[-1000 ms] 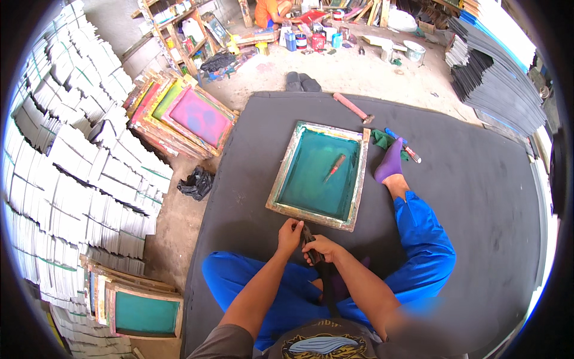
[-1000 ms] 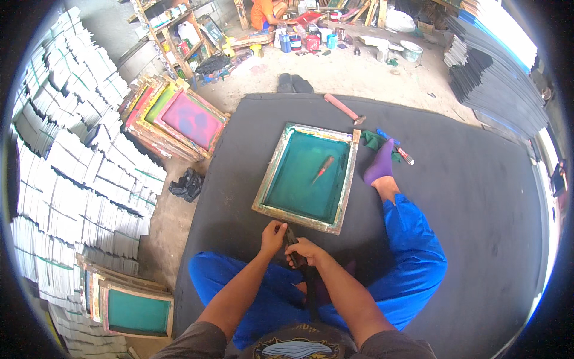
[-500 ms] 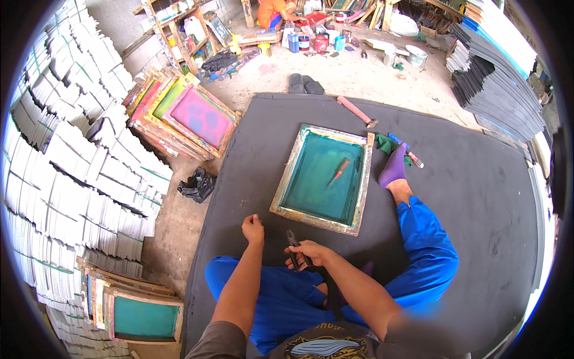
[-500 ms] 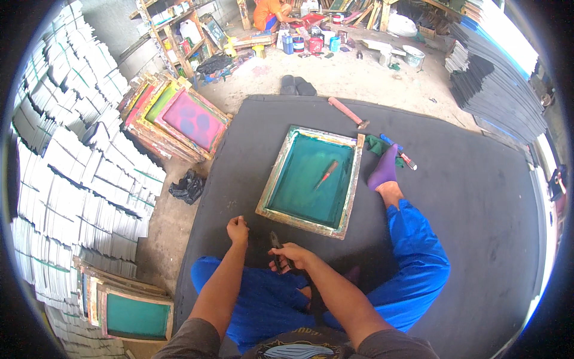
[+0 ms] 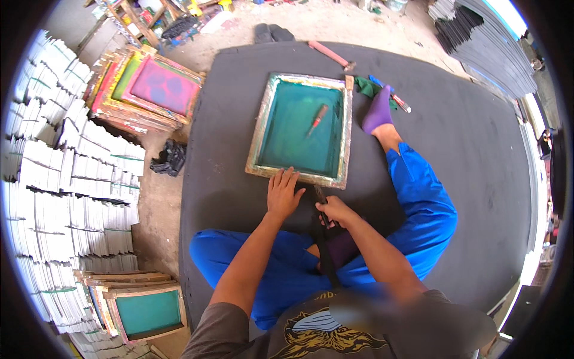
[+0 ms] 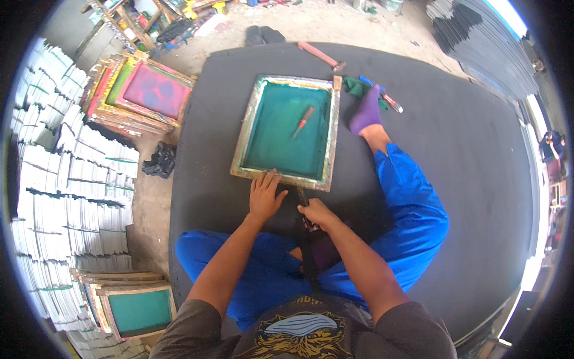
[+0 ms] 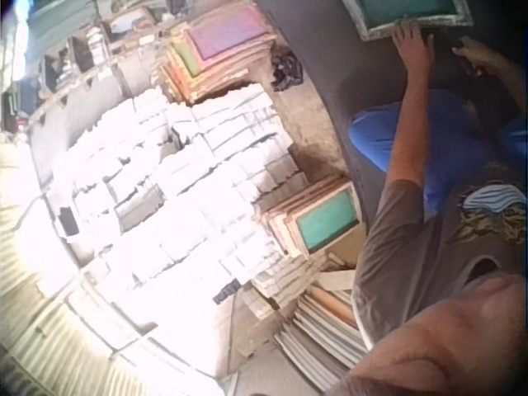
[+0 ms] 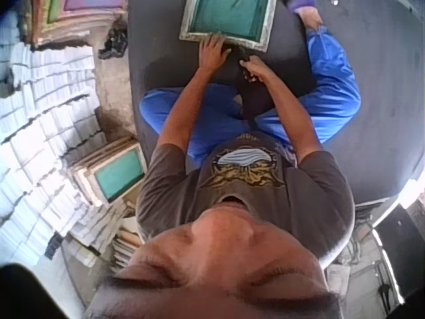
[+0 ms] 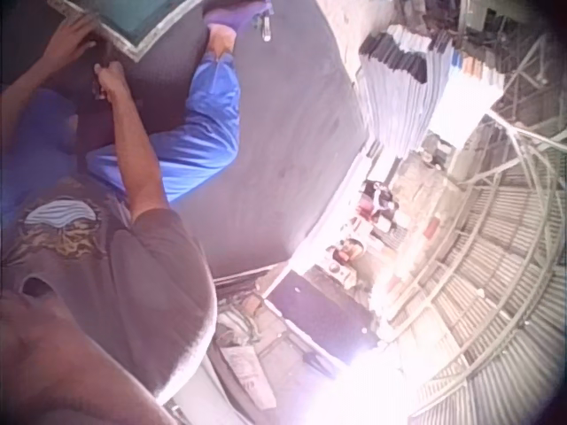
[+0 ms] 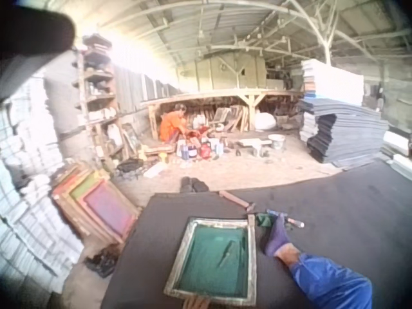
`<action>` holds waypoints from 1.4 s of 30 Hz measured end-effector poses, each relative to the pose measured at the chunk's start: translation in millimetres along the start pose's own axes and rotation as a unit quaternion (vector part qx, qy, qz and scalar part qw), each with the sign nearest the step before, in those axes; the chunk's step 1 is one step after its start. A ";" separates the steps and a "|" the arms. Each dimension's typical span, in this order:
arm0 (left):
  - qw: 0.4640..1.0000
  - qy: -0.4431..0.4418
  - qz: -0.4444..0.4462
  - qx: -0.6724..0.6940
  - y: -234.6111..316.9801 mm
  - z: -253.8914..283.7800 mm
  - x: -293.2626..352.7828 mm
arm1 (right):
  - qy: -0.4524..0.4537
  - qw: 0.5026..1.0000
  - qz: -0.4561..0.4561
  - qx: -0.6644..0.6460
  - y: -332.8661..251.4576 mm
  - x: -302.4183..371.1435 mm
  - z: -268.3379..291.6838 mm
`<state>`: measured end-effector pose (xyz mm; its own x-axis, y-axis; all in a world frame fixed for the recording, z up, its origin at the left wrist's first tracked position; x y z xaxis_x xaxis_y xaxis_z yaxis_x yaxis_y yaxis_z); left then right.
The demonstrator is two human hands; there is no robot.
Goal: The person sits on the floor and uses a small tool to scrape and clean the edges of a green screen frame. They then use pliers to remove staples or debris from the frame's border.
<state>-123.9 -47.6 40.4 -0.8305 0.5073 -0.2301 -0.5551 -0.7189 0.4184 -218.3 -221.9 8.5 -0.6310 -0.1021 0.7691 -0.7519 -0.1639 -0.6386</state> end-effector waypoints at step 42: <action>0.995 -0.090 -0.038 -0.032 44.9 -36.5 22.2 | 0.113 0.985 -0.053 0.123 -8.3 -12.3 30.3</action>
<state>-169.0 -86.0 22.0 -0.7670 0.6345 -0.0957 -0.6232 -0.7009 0.3469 -198.5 -249.0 5.2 -0.5994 0.1448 0.7873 -0.7639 -0.3975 -0.5084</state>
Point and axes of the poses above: each hand's wrist, its own x-axis away from the middle knuckle, its own z-axis out of the back of the hand, y = z × x, the point moved 5 cm from there along -x, towards the middle knuckle, and after that the axes turned 4 degrees about x, right-handed, at the moved point
